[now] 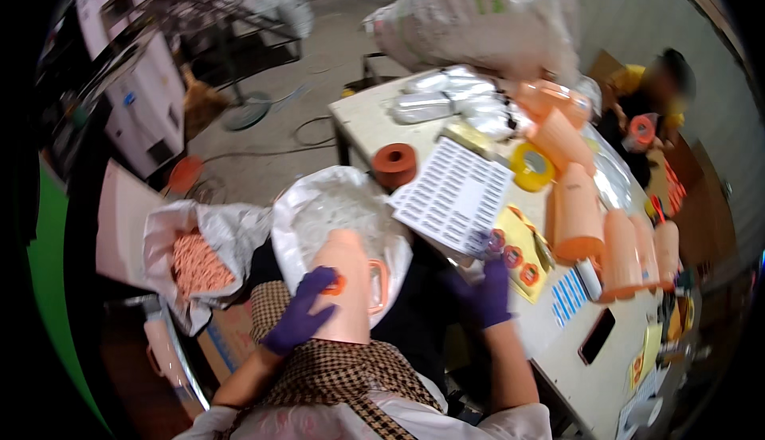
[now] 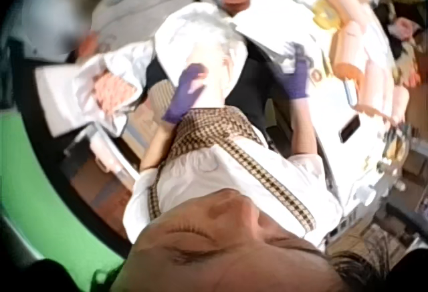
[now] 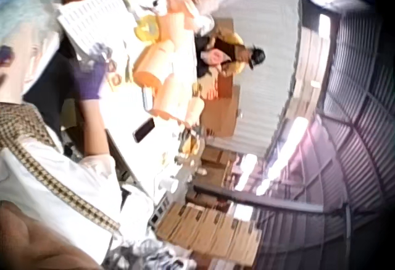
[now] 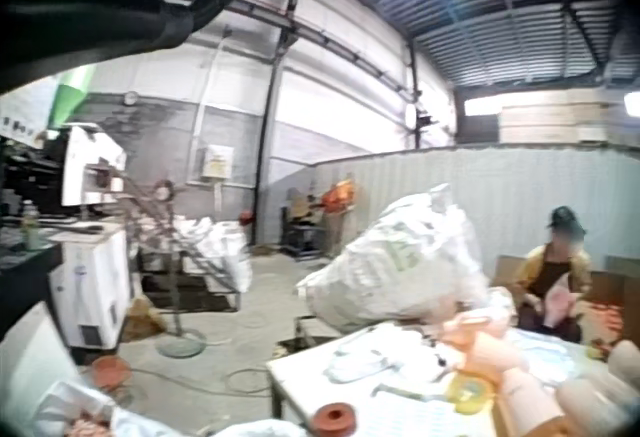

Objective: The person applies circular stickers to the side of pink plastic bottles by hand. They pick up a bottle from a bag, peel a sticker from a sheet on the table, and press it onto the bottle's surface.

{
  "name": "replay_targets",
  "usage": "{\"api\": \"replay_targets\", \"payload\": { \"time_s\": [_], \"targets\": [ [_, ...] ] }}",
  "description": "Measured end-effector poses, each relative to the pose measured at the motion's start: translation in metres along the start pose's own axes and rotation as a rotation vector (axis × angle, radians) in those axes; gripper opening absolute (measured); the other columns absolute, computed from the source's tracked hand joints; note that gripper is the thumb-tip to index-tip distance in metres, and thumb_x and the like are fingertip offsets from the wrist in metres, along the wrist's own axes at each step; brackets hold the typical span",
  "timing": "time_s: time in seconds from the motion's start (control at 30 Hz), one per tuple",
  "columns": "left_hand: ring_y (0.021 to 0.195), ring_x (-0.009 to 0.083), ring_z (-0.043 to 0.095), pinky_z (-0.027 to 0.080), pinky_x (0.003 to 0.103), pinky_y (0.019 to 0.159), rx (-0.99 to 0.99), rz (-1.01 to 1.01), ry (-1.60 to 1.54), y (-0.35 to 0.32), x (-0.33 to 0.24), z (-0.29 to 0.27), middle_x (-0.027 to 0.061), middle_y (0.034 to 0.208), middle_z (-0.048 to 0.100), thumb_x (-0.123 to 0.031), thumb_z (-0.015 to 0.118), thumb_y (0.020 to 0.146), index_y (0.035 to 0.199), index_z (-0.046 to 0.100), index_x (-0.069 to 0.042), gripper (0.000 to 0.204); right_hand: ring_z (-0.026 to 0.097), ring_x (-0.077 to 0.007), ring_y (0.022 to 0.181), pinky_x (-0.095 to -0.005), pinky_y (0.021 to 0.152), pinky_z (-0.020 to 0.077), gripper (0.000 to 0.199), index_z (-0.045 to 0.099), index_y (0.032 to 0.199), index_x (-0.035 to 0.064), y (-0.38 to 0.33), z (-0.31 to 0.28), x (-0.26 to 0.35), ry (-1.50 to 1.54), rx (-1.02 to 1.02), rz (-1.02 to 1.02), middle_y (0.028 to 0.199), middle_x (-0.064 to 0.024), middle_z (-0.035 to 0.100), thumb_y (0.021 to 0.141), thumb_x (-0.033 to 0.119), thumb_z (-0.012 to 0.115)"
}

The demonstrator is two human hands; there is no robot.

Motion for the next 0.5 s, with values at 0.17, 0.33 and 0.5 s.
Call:
{"api": "replay_targets", "payload": {
  "time_s": [0.17, 0.33, 0.5],
  "targets": [
    [0.132, 0.0246, 0.05, 0.038, 0.034, 0.111, -0.189, -0.288, -0.47, 0.013, -0.002, -0.007, 0.0153, 0.141, 0.053, -0.019, 0.049, 0.103, 0.144, 0.043, 0.006, 0.048, 0.052, -0.041, 0.127, -0.0479, 0.104, 0.0441, 0.089, 0.034, 0.153, 0.0056, -0.099, 0.128, 0.054, -0.144, 0.495, -0.42, 0.15, -0.0253, 0.042, 0.083, 0.041, 0.077],
    [0.12, 0.0226, 0.058, 0.045, 0.035, 0.105, -0.343, -0.432, -0.634, 0.012, -0.019, -0.024, 0.0152, 0.13, 0.058, -0.019, 0.054, 0.101, 0.137, 0.048, 0.005, 0.043, 0.071, -0.033, 0.082, -0.0414, 0.077, 0.0573, 0.053, 0.058, 0.139, 0.0225, -0.062, 0.087, 0.0, 0.223, 0.456, 0.131, 0.112, -0.0201, 0.069, 0.087, 0.02, 0.066],
    [0.109, 0.0222, 0.062, 0.049, 0.033, 0.098, -0.524, -0.416, -0.397, -0.023, -0.013, -0.066, 0.0144, 0.117, 0.062, -0.012, 0.051, 0.099, 0.123, 0.056, 0.007, 0.031, 0.063, -0.0203, 0.105, -0.0388, 0.093, 0.0519, 0.03, 0.064, 0.122, 0.0048, -0.008, -0.044, -0.048, -0.233, -0.203, -0.315, 0.113, -0.0098, 0.067, 0.097, 0.021, 0.059]
  ]
}}
Point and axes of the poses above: each hand's wrist, its own y-axis towards the middle knuckle, its own z-axis out of the palm, x = y × z, the point moved 3 cm from there along y, towards the middle knuckle
